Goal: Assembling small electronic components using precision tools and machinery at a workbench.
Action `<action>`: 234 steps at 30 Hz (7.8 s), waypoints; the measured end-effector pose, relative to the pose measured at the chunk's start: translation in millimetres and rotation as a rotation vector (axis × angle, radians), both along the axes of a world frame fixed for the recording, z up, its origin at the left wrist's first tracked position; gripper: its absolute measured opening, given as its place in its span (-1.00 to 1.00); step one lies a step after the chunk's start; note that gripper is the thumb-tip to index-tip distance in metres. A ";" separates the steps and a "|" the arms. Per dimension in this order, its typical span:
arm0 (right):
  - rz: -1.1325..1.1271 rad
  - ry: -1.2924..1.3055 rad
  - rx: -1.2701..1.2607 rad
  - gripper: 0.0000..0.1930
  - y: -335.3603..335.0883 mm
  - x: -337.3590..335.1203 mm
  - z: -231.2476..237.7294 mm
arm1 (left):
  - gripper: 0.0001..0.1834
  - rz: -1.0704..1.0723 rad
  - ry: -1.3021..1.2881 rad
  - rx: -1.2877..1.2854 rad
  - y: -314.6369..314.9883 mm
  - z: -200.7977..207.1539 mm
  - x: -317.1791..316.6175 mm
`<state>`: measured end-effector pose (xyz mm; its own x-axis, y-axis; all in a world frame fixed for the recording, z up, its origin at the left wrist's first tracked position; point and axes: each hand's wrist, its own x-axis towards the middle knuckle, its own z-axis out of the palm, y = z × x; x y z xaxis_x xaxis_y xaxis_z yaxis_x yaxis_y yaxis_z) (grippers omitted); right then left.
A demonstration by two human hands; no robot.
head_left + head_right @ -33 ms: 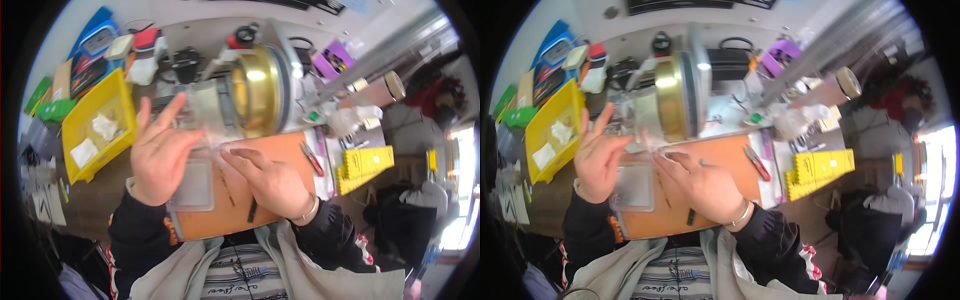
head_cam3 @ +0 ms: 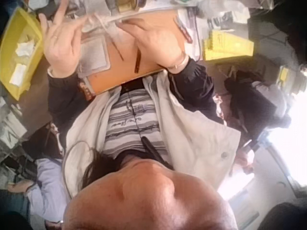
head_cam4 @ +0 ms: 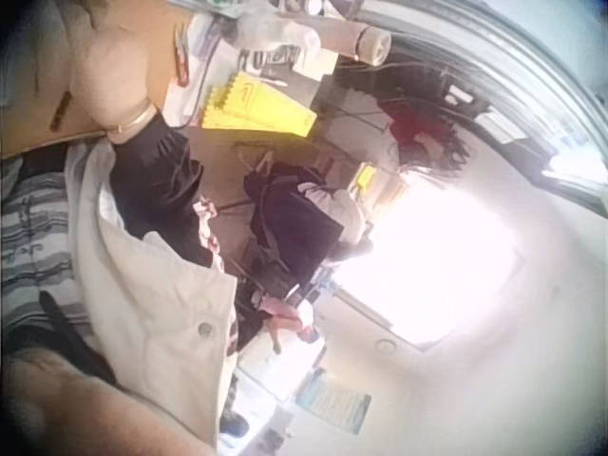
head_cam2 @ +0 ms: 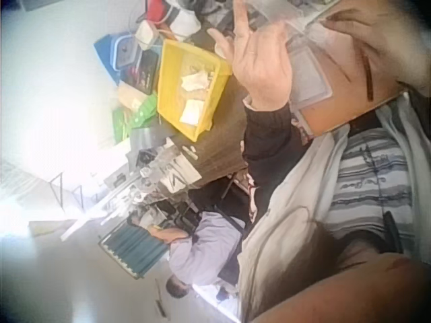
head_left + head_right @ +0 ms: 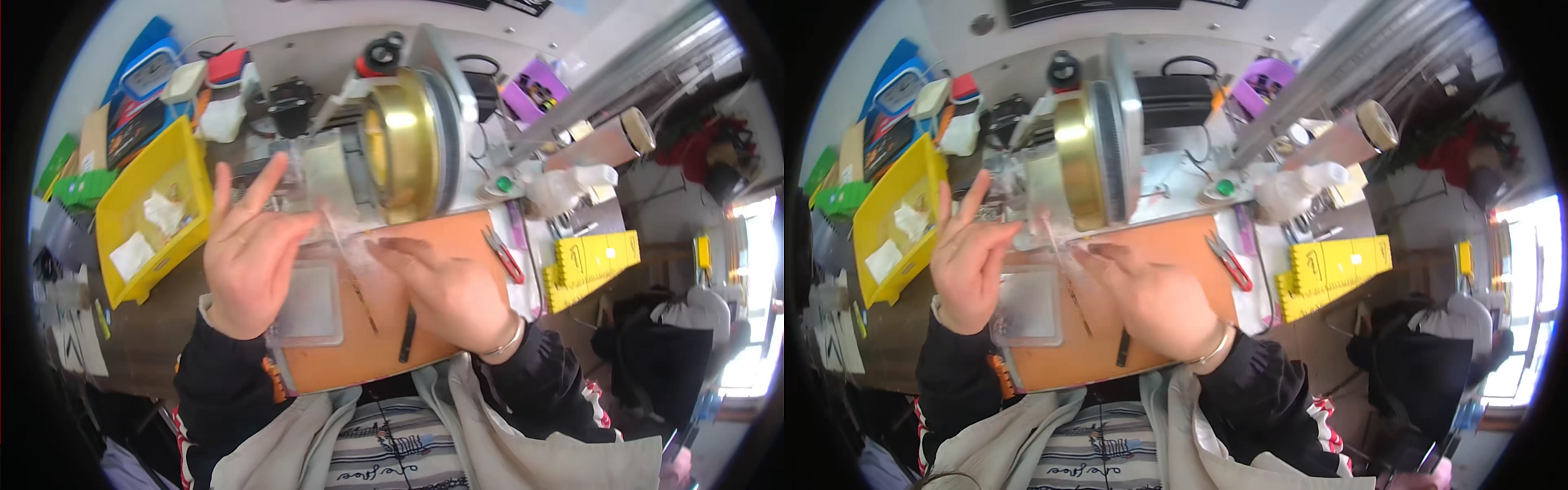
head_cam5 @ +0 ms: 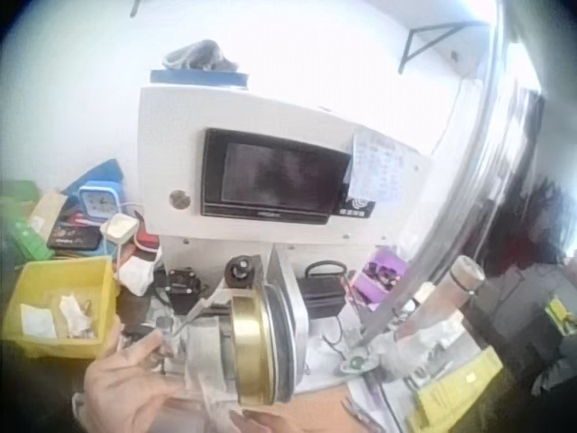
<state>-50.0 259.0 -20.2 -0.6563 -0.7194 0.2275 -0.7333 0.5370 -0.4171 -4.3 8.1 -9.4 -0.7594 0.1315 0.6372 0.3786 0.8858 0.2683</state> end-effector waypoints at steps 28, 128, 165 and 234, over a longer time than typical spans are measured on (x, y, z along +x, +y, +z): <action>-0.433 -0.500 -0.407 -0.66 78.5 21.8 -45.1 | -0.82 0.019 -0.077 0.022 6.5 -1.9 -3.4; -0.356 -0.251 -0.270 -0.88 78.7 18.4 -56.2 | -0.87 0.082 -0.071 -0.035 15.3 -7.8 -2.1; -0.431 -0.336 -0.477 -0.64 71.4 18.9 -53.2 | -0.85 0.027 0.017 -0.113 9.6 -3.6 -9.4; 0.277 0.320 -0.365 -0.65 -21.4 -11.7 118.4 | -0.83 -0.001 0.185 0.073 13.3 -3.8 8.4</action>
<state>-61.7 237.6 98.2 -0.3108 -0.6922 0.6514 -0.9471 0.1682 -0.2732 4.1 21.4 -13.2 -0.6282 0.0802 0.7739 0.4281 0.8662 0.2577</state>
